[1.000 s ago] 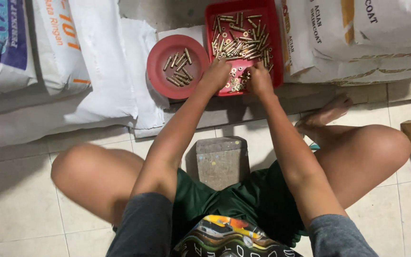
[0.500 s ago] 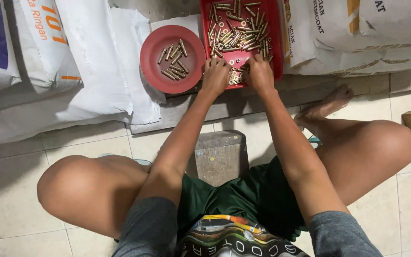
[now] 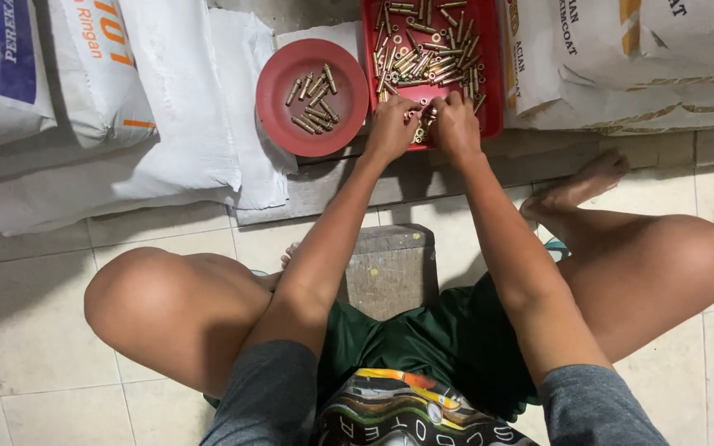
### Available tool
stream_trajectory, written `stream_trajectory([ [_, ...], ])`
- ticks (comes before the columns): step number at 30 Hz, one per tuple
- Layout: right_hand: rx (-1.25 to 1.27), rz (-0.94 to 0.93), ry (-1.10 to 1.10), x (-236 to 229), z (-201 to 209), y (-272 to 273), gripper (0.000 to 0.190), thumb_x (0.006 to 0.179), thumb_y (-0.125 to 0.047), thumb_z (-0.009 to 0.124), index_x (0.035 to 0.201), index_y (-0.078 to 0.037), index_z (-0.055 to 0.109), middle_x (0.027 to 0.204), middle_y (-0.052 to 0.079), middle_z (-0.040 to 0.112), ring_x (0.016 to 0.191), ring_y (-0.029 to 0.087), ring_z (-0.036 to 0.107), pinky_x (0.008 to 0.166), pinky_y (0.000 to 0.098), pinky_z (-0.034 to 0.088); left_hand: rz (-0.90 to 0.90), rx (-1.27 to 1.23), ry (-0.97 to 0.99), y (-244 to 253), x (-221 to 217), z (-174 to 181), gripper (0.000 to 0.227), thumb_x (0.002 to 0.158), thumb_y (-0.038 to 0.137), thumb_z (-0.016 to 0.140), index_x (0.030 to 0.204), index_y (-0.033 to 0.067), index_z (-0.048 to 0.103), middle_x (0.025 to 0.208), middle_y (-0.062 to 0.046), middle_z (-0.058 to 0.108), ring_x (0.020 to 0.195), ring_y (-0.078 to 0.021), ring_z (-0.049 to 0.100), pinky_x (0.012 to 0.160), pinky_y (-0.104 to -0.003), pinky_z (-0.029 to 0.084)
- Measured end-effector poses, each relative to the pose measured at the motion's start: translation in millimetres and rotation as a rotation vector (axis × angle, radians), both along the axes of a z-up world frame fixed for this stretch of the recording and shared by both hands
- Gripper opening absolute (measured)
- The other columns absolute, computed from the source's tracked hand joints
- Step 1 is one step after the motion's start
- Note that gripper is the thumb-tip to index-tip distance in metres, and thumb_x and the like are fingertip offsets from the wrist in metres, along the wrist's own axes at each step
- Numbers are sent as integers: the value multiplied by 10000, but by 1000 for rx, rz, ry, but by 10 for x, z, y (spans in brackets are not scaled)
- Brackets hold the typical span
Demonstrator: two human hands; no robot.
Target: Assembling metal bolts and nuts by hand from storage trays while seated in a warehouse area.
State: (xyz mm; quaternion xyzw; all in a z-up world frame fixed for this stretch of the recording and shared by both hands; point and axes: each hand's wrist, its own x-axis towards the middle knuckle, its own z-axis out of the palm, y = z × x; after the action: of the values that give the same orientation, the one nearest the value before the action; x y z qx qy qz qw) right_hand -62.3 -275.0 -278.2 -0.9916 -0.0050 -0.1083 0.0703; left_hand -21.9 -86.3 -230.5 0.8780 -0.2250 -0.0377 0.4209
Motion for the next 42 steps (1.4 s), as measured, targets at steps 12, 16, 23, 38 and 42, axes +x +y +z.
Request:
stream_trajectory([
  [12,132,-105,-117,-122,151,-5,148,812,-96,709,951,-51,681,890,148,628,705,428,700,604,551,606,-86,-152,83,213,-10,231,188,958,152,671,1115,115,768,988,-178,712,990,-384,716,857,-414,605],
  [16,353,-201,-85,-14,50,-126,167,837,-71,735,1000,-99,754,873,103,695,807,387,743,655,519,626,-82,-158,90,256,55,254,195,955,158,668,1114,114,771,989,-186,722,984,-380,723,833,-399,617],
  [23,1392,-446,108,31,497,-151,464,958,-97,742,1403,-85,607,876,34,693,746,126,660,604,275,580,-113,-172,265,177,65,632,233,980,178,640,1161,81,749,1115,-131,752,1054,-285,729,870,-363,588],
  [38,1832,-475,-78,18,1000,110,211,868,-82,816,1039,-1,722,825,101,708,700,206,702,621,339,650,-52,-324,562,-196,21,897,201,926,150,738,1123,113,757,1087,-34,788,884,-113,729,734,-257,584],
  [42,1947,-536,-48,38,1192,135,48,940,-41,723,935,2,701,861,123,695,755,228,726,701,358,710,51,-348,564,-185,54,890,203,952,146,694,1136,100,767,1007,-44,786,805,-129,717,703,-278,597],
])
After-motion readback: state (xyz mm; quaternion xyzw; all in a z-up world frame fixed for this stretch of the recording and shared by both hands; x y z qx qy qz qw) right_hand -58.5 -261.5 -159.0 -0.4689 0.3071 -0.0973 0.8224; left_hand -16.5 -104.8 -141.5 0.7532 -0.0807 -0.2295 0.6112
